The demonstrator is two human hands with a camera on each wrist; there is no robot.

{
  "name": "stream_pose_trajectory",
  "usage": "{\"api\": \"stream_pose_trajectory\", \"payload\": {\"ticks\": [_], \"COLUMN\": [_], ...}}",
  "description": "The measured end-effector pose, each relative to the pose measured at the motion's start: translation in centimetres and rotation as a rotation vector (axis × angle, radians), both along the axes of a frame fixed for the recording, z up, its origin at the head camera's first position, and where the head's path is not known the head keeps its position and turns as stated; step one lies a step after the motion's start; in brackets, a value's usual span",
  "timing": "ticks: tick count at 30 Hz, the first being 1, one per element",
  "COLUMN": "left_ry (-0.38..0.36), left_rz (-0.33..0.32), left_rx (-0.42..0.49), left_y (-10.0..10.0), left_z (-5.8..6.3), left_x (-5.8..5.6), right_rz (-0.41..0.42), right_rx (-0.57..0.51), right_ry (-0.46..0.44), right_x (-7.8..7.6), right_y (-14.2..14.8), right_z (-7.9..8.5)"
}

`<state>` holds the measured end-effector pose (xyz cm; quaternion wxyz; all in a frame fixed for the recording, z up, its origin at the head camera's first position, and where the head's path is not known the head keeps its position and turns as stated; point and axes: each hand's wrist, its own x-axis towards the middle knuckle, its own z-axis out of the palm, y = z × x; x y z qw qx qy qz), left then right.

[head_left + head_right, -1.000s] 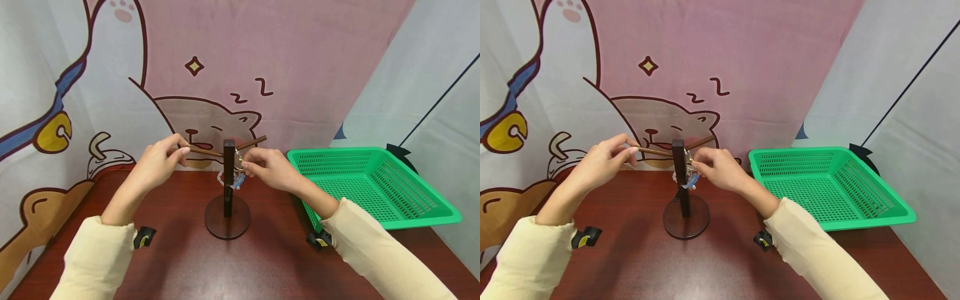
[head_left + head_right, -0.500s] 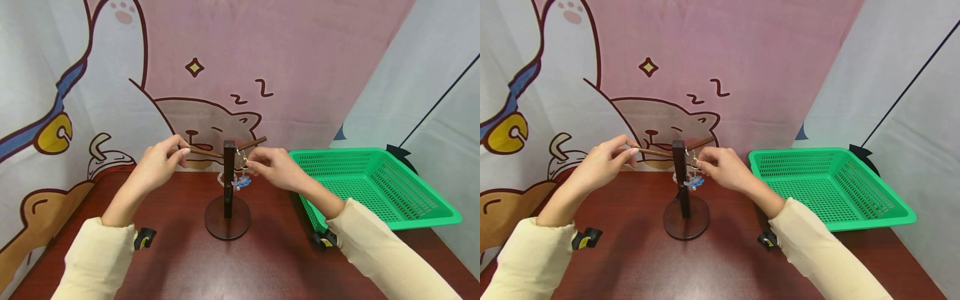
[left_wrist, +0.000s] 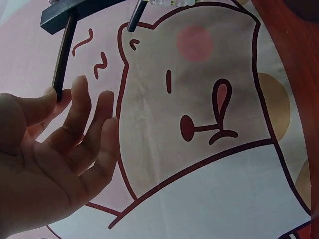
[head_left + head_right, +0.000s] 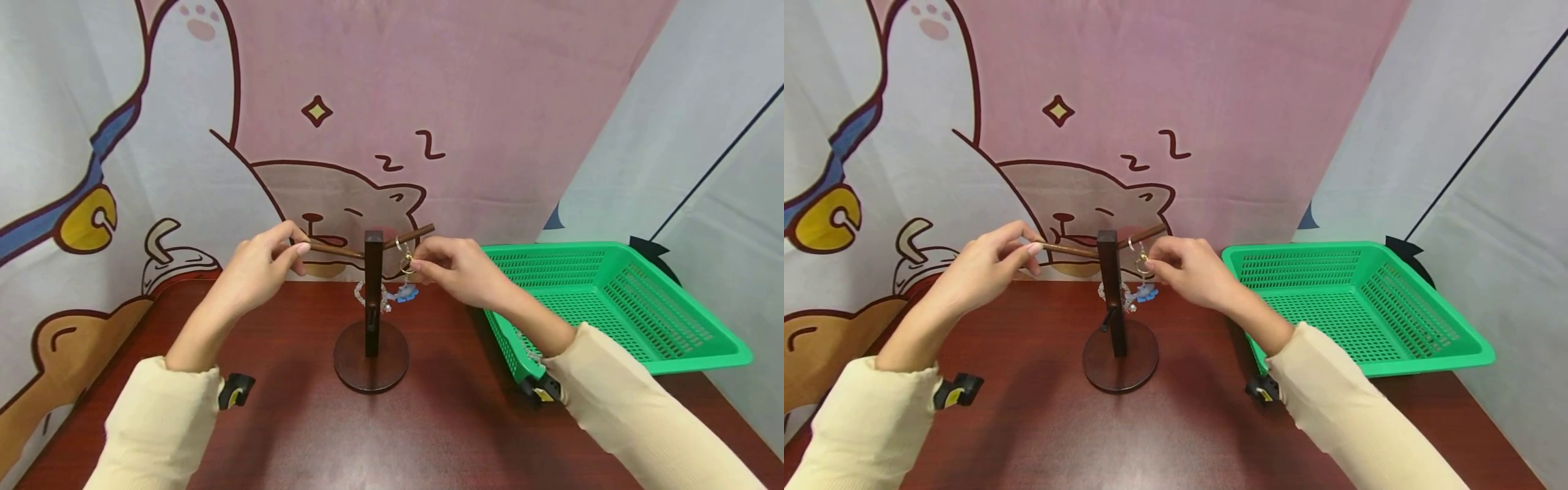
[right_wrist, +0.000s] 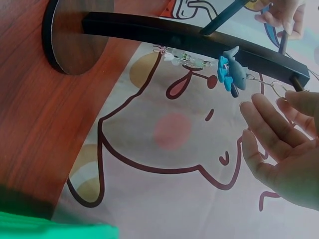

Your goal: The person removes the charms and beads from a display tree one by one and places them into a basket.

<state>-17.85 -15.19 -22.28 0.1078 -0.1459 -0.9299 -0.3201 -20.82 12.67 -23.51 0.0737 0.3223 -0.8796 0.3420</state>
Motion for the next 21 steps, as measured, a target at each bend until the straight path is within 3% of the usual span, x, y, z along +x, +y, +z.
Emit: {"api": "stream_pose_trajectory", "payload": {"ticks": [9, 21], "left_ry": [0.004, 0.022], "left_rz": [-0.003, -0.004], "left_rx": [0.004, 0.008], "left_y": [0.0, 0.0], "left_z": [0.0, -0.1], "left_x": [0.0, 0.0], "right_rz": [-0.018, -0.011], "right_rx": [0.017, -0.005], "right_ry": [0.052, 0.021], "right_x": [0.1, 0.0], "right_y": [0.4, 1.1], "right_z": [0.5, 0.7]}}
